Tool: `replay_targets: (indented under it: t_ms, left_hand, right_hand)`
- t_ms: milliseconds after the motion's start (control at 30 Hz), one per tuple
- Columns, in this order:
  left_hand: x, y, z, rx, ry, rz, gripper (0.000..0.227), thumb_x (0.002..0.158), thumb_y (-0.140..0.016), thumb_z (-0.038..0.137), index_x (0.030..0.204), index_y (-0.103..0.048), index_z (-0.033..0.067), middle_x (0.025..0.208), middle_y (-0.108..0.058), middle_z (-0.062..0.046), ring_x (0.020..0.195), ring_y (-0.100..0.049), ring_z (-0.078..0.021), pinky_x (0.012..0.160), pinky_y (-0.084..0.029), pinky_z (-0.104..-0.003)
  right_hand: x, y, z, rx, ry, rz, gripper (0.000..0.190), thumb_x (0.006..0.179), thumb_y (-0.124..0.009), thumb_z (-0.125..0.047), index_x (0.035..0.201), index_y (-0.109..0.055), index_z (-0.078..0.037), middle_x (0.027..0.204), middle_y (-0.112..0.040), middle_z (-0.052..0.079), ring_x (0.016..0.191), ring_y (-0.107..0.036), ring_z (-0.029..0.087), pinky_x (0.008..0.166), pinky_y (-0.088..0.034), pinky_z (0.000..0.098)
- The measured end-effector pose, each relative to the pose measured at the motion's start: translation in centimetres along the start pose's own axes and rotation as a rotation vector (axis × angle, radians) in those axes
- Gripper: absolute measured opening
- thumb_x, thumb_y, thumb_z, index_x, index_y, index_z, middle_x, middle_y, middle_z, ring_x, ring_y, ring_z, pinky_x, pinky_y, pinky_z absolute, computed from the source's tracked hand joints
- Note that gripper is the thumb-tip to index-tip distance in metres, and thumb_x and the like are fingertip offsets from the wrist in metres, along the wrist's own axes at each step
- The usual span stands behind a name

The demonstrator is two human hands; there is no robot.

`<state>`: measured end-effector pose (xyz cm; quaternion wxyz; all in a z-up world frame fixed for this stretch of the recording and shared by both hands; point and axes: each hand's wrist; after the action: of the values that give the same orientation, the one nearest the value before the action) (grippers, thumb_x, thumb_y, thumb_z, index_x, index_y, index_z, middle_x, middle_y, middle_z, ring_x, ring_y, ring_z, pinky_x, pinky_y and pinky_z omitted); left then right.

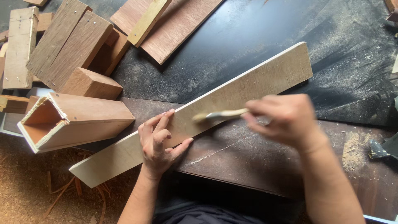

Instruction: The person brushes a long wooden plank with a paintbrush, then flips it to brush the other side. The person then picks up a smaller wooden piece and sands it with a sanding block.

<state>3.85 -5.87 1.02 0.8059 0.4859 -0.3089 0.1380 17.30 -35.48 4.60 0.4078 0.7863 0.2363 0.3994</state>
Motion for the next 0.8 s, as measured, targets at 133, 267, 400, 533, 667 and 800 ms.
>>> replay_targets:
  t_ms: [133, 267, 400, 533, 667, 800]
  left_hand:
    - [0.2, 0.1, -0.2, -0.026, 0.003, -0.010, 0.072, 0.068, -0.096, 0.034, 0.106, -0.038, 0.0144, 0.130, -0.069, -0.018, 0.116, -0.063, -0.0329, 0.096, -0.043, -0.043]
    - [0.3, 0.1, -0.3, -0.022, 0.012, -0.009, 0.072, 0.069, -0.096, 0.033, 0.106, -0.038, 0.0141, 0.130, -0.069, -0.017, 0.116, -0.063, -0.0321, 0.097, -0.043, -0.042]
    - [0.2, 0.0, -0.1, -0.018, 0.011, 0.002, 0.071, 0.070, -0.096, 0.032, 0.106, -0.038, 0.0138, 0.130, -0.069, -0.018, 0.116, -0.063, -0.0320, 0.096, -0.043, -0.042]
    - [0.2, 0.0, 0.1, -0.017, 0.017, 0.008, 0.070, 0.070, -0.096, 0.030, 0.104, -0.037, 0.0144, 0.131, -0.068, -0.018, 0.118, -0.063, -0.0325, 0.098, -0.044, -0.042]
    - [0.1, 0.0, -0.2, -0.035, 0.037, -0.008, 0.070, 0.069, -0.096, 0.032, 0.104, -0.038, 0.0139, 0.130, -0.068, -0.018, 0.117, -0.063, -0.0328, 0.097, -0.044, -0.042]
    - [0.2, -0.1, -0.1, -0.018, 0.057, -0.007, 0.070, 0.067, -0.096, 0.033, 0.102, -0.038, 0.0139, 0.128, -0.069, -0.019, 0.116, -0.062, -0.0334, 0.097, -0.044, -0.043]
  right_hand:
    - [-4.1, 3.6, 6.2, -0.018, -0.192, 0.142, 0.015, 0.106, -0.072, -0.021, 0.106, -0.079, -0.007, 0.077, -0.073, 0.005, 0.061, -0.068, 0.007, 0.048, -0.050, 0.0169]
    - [-4.9, 3.7, 7.0, -0.049, -0.220, 0.175, 0.019, 0.111, -0.072, -0.022, 0.103, -0.077, -0.006, 0.076, -0.071, 0.005, 0.061, -0.065, 0.007, 0.052, -0.048, 0.0196]
    - [-1.4, -0.5, 3.2, 0.154, -0.055, 0.051, 0.014, 0.095, -0.073, -0.022, 0.089, -0.079, -0.011, 0.065, -0.072, 0.001, 0.046, -0.059, 0.006, 0.037, -0.043, 0.0205]
    - [-0.5, -2.3, 0.9, 0.128, -0.001, -0.049, 0.013, 0.094, -0.073, -0.023, 0.088, -0.080, -0.013, 0.067, -0.075, 0.000, 0.045, -0.061, 0.006, 0.036, -0.044, 0.0201]
    - [-2.6, 2.5, 4.9, 0.093, -0.241, 0.087, 0.014, 0.102, -0.072, -0.021, 0.101, -0.078, -0.009, 0.079, -0.075, 0.005, 0.058, -0.068, 0.007, 0.048, -0.050, 0.0172]
    - [-5.3, 5.4, 7.1, -0.078, -0.382, 0.251, 0.019, 0.109, -0.074, -0.019, 0.105, -0.076, -0.001, 0.080, -0.072, 0.010, 0.067, -0.069, 0.011, 0.057, -0.053, 0.0220]
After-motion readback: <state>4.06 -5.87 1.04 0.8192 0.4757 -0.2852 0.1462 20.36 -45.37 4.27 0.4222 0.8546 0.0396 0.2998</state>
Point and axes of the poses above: each hand's wrist, its own x-axis towards the middle knuckle, its own y-axis out of the back of the hand, z = x × y
